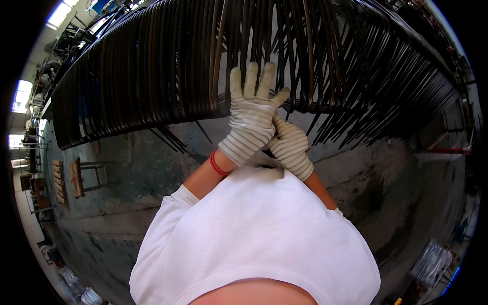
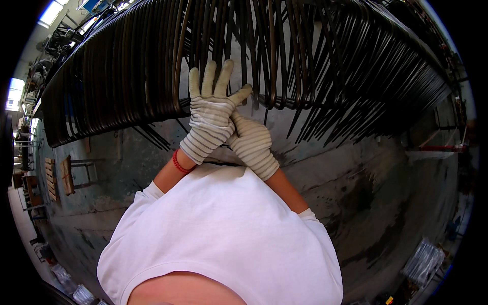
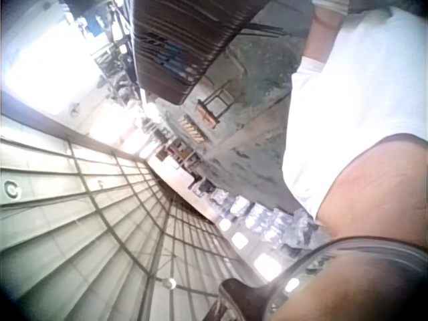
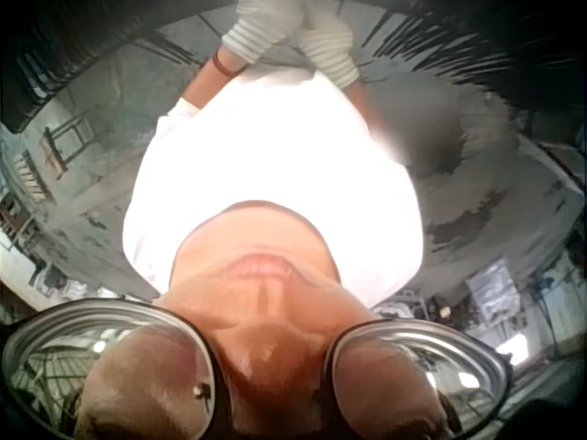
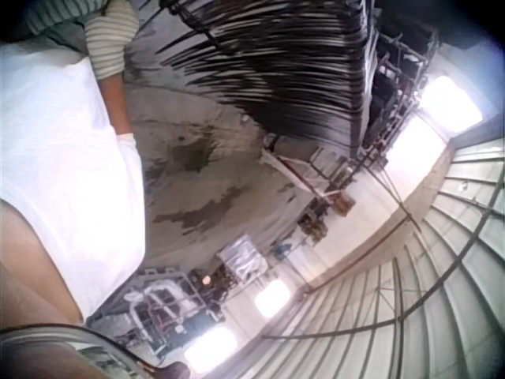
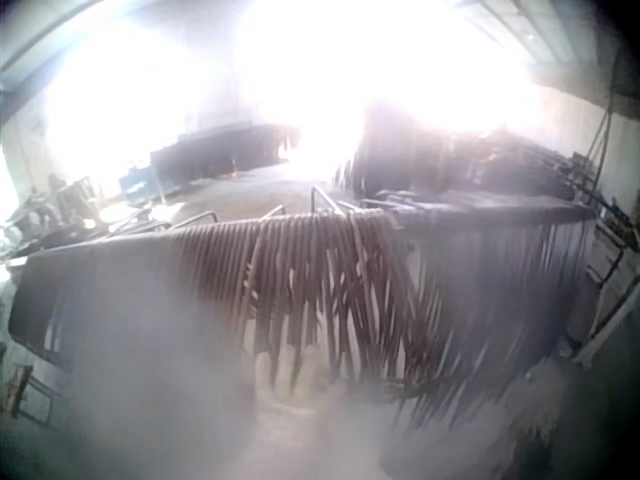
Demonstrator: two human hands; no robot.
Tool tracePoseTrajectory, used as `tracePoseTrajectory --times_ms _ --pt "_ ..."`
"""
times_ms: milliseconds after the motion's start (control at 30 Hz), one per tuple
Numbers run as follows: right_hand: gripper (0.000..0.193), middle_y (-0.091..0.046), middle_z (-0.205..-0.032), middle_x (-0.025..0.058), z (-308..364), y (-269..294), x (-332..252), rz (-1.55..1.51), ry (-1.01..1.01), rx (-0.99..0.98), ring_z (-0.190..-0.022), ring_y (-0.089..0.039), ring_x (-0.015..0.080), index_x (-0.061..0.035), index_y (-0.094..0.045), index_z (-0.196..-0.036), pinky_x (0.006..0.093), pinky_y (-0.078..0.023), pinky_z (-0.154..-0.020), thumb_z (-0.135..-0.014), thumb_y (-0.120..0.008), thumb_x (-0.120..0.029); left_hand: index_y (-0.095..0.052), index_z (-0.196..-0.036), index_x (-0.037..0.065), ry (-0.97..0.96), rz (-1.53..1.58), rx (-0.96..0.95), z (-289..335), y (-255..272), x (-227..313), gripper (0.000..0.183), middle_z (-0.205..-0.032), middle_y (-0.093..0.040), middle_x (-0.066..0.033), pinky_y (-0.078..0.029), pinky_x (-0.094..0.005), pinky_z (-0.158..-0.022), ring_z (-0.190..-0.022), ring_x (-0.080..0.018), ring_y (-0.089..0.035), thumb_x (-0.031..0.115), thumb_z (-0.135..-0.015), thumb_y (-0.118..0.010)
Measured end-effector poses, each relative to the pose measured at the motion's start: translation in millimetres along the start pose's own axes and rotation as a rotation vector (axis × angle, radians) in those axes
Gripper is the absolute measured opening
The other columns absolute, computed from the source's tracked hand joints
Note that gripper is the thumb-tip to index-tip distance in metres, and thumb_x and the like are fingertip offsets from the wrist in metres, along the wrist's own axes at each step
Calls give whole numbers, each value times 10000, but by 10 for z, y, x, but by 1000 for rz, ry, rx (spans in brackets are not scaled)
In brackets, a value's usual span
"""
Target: The person uses gloved hands to manipulate and align multiple dark metal chair frames stacked on a rack. They repeatedly adjust the position of the frames, ensuring they are properly aligned and secured within the stack.
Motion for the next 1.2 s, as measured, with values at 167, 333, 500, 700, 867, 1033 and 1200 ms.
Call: tracePoseTrajectory --times_ms 167,333,500,700,867,1033,1200 --pt "372 -540 -550 112 69 298 100 -77 52 169 -479 -531 248 -90 -641 -1186 357 -455 -508 -815 -629 -100 -689 -1103 287 40 21 69 32 -21 16 416 -1463 -394 -95 -146 -597 -1108 -1338 -373 -324 180 -703 -651" --pt "502 -541 -547 81 -2 439 102 92 1 252 -447 -535 169 -135 -545 -1336 296 -458 -491 -842 -567 -47 -666 -1149 282 88 -161 46 104 -165 0 488 -1482 -355 -115 -127 -592 -1120 -1369 -349 -288 166 -676 -631" --pt "624 -570 -569 85 -68 371 113 195 69 168 -450 -550 210 -192 -420 -1435 309 -474 -492 -835 -575 -120 -634 -1147 165 81 -50 63 82 -104 35 435 -1466 -367 -148 -109 -617 -1117 -1361 -359 -295 210 -714 -642" --pt "518 -614 -653 147 -93 290 129 144 78 17 -556 -603 283 -83 -518 -1324 375 -496 -554 -828 -623 -190 -602 -1261 290 148 58 99 26 9 142 594 -1495 -346 -142 -95 -589 -1131 -1380 -371 -281 138 -687 -612" --pt "387 -643 -715 164 -101 219 231 137 33 -123 -659 -629 332 -50 -639 -968 394 -499 -593 -794 -663 -395 -606 -1250 321 12 -86 93 -119 -124 317 505 -1491 -350 -131 -107 -580 -1128 -1373 -366 -295 254 -750 -634" --pt "381 -644 -724 168 -101 219 270 127 4 -120 -677 -630 344 -39 -641 -931 405 -502 -607 -776 -679 -385 -622 -1216 349 -15 -92 -3 -200 -133 345 457 -1482 -356 -114 -110 -574 -1128 -1375 -362 -290 281 -764 -628" --pt "309 -618 -688 160 -61 429 94 40 57 18 -623 -607 324 -35 -649 -1027 397 -490 -582 -791 -675 -233 -632 -1196 335 8 -92 16 -160 -124 278 476 -1497 -335 -117 -101 -581 -1128 -1376 -365 -281 243 -730 -651"
Point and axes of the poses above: each hand's wrist, its own z-axis away from the middle knuckle, its own y-axis out of the back of the hand, x = y × z, the point moved 6 cm from there along -z, towards the middle knuckle
